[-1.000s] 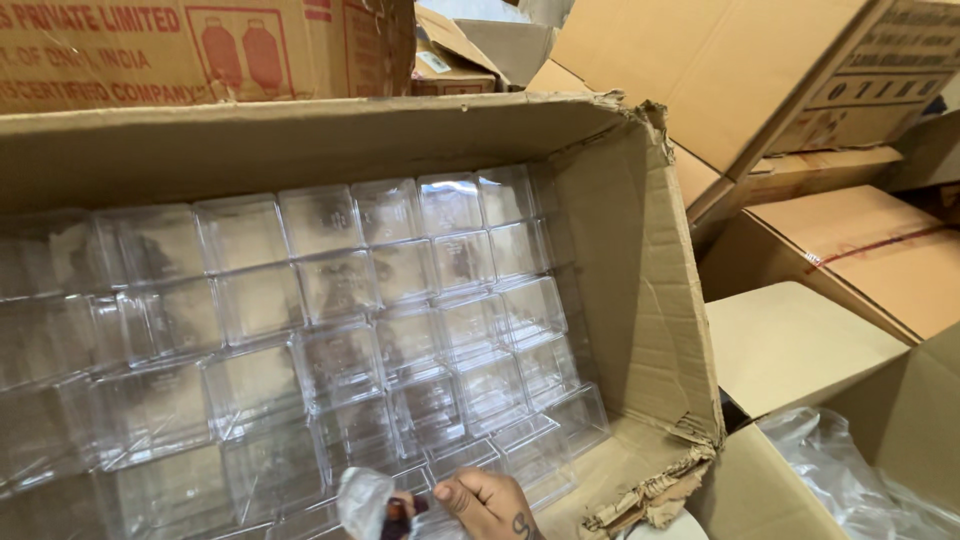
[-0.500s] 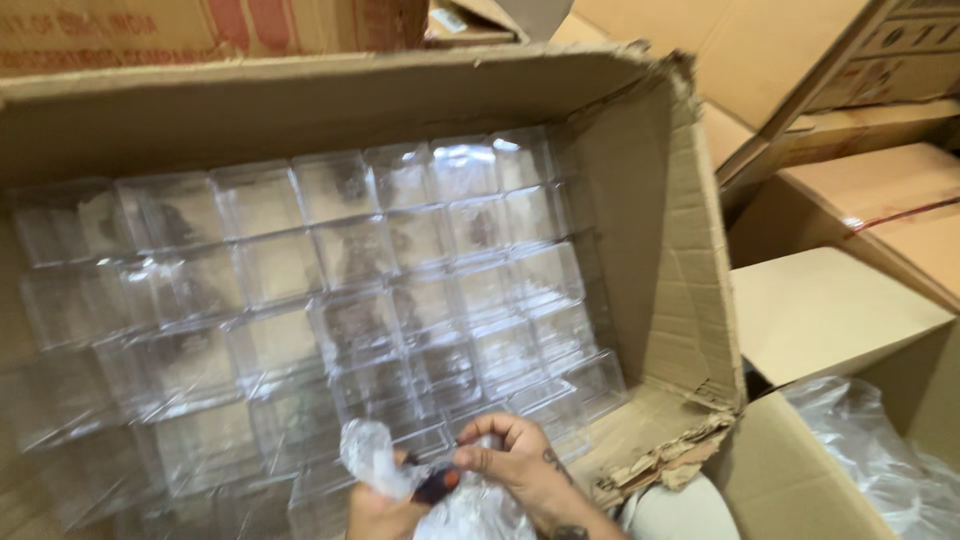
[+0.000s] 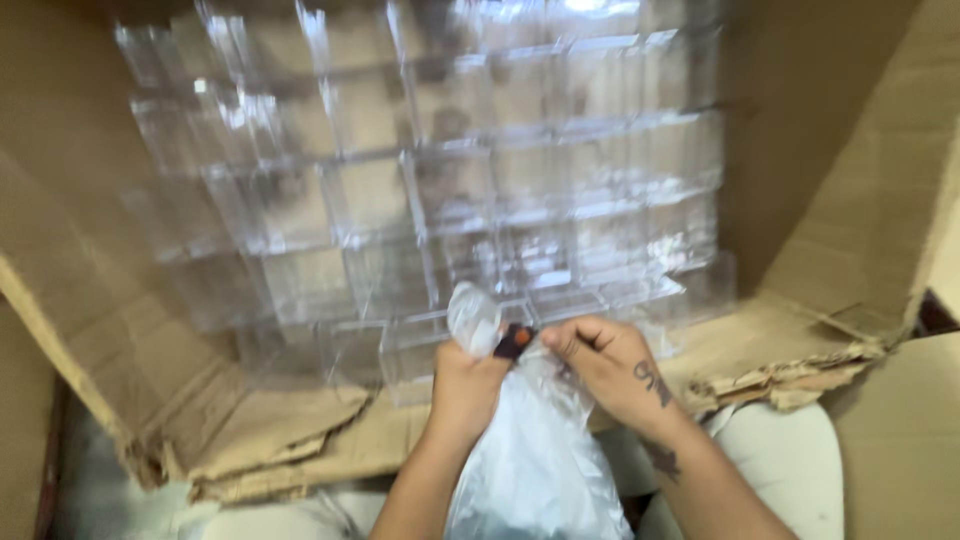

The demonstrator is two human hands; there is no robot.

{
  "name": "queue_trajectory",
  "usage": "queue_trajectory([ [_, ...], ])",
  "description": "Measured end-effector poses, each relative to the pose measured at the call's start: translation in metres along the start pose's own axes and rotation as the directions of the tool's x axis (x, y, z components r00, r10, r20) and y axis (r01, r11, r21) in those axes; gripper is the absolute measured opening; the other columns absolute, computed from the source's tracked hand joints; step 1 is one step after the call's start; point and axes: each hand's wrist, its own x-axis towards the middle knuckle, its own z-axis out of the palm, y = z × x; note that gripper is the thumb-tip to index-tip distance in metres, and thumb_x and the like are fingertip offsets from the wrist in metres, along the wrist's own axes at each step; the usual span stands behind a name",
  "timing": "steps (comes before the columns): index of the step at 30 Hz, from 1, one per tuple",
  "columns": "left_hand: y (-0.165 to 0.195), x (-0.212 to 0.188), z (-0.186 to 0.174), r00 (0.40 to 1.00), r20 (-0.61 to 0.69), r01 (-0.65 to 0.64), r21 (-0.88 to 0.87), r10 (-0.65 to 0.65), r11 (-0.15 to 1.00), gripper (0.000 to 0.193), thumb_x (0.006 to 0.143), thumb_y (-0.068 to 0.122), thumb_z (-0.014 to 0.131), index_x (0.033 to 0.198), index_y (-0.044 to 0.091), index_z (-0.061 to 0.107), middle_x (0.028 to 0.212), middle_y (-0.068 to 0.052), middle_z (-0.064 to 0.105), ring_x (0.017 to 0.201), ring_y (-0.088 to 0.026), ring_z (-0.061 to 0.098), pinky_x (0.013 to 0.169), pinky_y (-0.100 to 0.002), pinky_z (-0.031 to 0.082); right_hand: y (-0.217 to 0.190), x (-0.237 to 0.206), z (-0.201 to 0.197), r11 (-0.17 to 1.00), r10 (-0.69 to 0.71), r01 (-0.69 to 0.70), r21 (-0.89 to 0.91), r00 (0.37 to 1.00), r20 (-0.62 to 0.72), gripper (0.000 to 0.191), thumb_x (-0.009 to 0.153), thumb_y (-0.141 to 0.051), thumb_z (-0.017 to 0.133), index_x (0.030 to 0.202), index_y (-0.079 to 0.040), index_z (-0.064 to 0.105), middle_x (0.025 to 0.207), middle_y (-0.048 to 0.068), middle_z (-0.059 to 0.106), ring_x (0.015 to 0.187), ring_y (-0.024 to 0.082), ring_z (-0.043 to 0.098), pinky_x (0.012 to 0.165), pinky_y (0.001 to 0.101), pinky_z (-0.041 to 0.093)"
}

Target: The person sits on the floor in front of an open carton filled with small clear plastic boxes. They pick up the boxes one at a time, place each into a plastic bag held in their lap, and occasionally reposition boxes inside the carton to reach the next one.

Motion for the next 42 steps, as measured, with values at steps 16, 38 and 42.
queue_trajectory([
  [16,0.014,-0.004,0.001,0.997,0.036,0.079,-0.157,-0.074,0.984,0.018,0.082,0.007,0.083,0.083,0.002,0.066,0.08,0.001,0.067,0.072,-0.008,0.059,0.065,-0.025,0.049,-0.005,0.0,0.0,0.986,-0.143,0.137,0.098,0.988,0.065,0.017,0.094,-0.016,0.073,0.092,0.0,0.075,0.082,-0.005,0.068,0.075,0.003,0.056,0.065,0.0205,0.047],
  [38,0.025,-0.005,0.003,0.992,0.054,0.125,-0.199,-0.116,0.972,0.027,0.08,-0.001,0.083,0.106,-0.004,0.076,0.097,-0.008,0.076,0.085,-0.013,0.069,0.075,-0.028,0.057,-0.016,-0.003,-0.006,0.981,-0.168,0.165,0.104,0.986,0.022,0.018,0.09,-0.006,0.078,0.107,-0.001,0.077,0.091,0.001,0.073,0.08,0.005,0.06,0.069,0.0202,0.048],
  [42,0.027,-0.004,0.004,0.991,0.058,0.13,-0.213,-0.12,0.968,0.027,0.083,-0.002,0.08,0.11,-0.003,0.076,0.1,-0.007,0.077,0.088,-0.013,0.07,0.077,-0.028,0.057,-0.019,-0.003,-0.005,0.979,-0.185,0.181,0.096,0.982,0.035,0.021,0.088,-0.003,0.079,0.108,0.0,0.076,0.097,0.003,0.075,0.085,0.006,0.064,0.074,0.0216,0.052],
])
